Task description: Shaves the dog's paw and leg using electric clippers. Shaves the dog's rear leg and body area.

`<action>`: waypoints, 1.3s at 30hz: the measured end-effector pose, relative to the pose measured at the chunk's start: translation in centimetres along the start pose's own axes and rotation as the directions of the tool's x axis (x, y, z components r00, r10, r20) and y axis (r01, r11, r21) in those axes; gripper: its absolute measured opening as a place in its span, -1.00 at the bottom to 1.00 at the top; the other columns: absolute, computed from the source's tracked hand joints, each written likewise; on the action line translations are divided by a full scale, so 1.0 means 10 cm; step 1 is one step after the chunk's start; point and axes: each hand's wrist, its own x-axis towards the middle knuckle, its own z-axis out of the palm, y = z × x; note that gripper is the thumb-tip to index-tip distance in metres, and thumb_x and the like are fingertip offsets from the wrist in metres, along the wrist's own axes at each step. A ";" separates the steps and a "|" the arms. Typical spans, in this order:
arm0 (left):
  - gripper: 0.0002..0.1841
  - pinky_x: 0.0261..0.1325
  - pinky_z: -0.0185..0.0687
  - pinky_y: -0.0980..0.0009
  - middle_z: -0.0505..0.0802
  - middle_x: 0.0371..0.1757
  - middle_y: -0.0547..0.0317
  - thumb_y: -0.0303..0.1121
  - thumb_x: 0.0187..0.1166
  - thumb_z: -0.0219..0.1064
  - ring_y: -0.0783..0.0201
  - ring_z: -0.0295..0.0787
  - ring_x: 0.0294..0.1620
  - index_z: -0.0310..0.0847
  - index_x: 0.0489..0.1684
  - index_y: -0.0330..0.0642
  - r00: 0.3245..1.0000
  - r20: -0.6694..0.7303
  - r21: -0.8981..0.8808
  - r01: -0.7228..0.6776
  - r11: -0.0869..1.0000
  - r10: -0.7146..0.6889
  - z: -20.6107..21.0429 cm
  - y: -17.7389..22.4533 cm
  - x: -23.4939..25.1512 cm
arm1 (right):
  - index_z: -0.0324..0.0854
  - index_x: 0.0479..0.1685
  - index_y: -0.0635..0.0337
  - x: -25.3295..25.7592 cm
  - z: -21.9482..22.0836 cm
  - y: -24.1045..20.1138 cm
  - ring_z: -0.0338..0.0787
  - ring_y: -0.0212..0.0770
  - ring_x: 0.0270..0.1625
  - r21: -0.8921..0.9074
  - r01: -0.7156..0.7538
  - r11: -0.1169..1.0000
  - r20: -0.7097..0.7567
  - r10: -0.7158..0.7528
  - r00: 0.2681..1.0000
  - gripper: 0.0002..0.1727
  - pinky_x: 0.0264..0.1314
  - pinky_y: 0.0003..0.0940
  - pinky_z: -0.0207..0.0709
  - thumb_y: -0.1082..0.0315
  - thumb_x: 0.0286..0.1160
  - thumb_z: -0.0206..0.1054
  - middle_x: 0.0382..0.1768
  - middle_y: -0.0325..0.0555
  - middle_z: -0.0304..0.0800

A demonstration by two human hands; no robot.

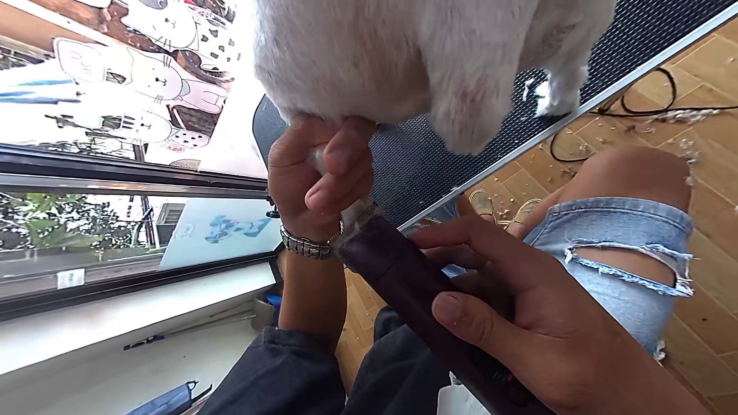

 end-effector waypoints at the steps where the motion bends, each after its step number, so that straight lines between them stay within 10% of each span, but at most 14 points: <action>1: -0.79 -0.67 0.35 0.69 0.66 -0.68 0.28 -0.41 0.62 0.16 0.55 0.51 -0.76 0.66 -0.37 -0.27 1.000 -0.004 -0.001 -0.004 1.000 0.004 0.01 0.00 0.00 | 0.53 0.41 0.00 -0.01 -0.01 0.01 0.89 -0.37 -0.22 0.009 0.001 1.000 0.007 -0.001 1.000 -0.59 -0.27 -0.49 0.84 0.07 0.70 0.31 0.06 -0.23 0.83; 39: -0.79 -0.69 0.46 0.66 0.65 -0.75 0.18 -0.41 0.54 0.18 0.46 0.58 -0.81 0.62 -0.38 -0.39 1.000 -0.001 -0.189 -0.003 0.982 0.003 -0.04 0.03 -0.04 | 0.57 0.42 0.07 0.11 -0.24 0.20 0.91 -0.23 -0.35 0.484 -0.249 0.839 0.224 0.157 0.962 -0.61 -0.37 -0.41 0.85 0.15 0.73 0.21 -0.19 0.03 0.87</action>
